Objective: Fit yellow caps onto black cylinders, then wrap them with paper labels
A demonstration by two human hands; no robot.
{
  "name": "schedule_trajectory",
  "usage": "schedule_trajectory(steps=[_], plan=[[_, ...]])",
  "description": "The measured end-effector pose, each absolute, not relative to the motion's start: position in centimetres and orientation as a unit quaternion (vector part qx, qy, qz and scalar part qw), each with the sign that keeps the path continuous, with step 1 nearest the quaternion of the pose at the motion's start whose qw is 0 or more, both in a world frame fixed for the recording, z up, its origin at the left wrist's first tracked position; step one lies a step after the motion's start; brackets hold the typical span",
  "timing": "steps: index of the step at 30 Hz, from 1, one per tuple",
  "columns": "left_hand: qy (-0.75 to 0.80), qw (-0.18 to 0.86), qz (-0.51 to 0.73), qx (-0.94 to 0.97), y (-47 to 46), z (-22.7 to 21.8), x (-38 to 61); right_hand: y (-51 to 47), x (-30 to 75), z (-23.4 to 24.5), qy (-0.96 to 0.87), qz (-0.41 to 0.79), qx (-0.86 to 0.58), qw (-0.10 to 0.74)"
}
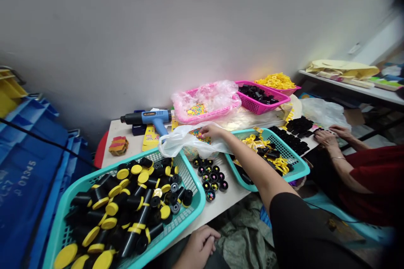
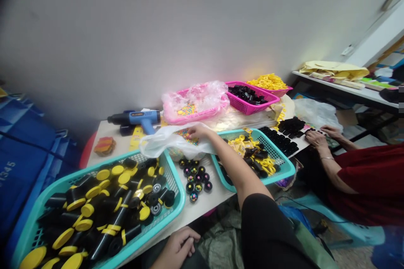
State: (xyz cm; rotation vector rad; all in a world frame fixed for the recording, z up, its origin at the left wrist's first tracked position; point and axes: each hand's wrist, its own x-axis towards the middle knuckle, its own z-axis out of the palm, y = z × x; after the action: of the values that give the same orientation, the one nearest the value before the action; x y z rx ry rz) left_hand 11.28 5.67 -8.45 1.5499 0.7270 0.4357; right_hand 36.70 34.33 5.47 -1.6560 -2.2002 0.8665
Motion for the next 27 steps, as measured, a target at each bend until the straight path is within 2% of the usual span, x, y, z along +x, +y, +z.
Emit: schedule_trajectory(steps=[6, 10, 15, 21, 27], plan=[[0.324, 0.637, 0.187, 0.674, 5.5, -8.6, 11.3, 30.0, 37.8, 7.7, -0.734, 0.313, -0.544, 0.259], [0.328, 0.629, 0.173, 0.683, 5.6, -7.5, 11.1, 24.3, 37.7, 8.9, -0.723, 0.359, -0.517, 0.286], [0.332, 0.629, 0.157, 0.685, 5.7, -6.8, 10.9, 19.2, 36.2, 7.6, -0.752, 0.388, -0.497, 0.193], [0.336, 0.609, 0.157, 0.701, 5.5, -6.6, 10.8, 18.8, 34.1, 4.3, -0.771, 0.275, -0.557, 0.139], [0.332, 0.606, 0.164, 0.704, 5.6, -6.4, 10.8, 18.9, 32.7, 4.3, -0.791, 0.194, -0.571, 0.102]])
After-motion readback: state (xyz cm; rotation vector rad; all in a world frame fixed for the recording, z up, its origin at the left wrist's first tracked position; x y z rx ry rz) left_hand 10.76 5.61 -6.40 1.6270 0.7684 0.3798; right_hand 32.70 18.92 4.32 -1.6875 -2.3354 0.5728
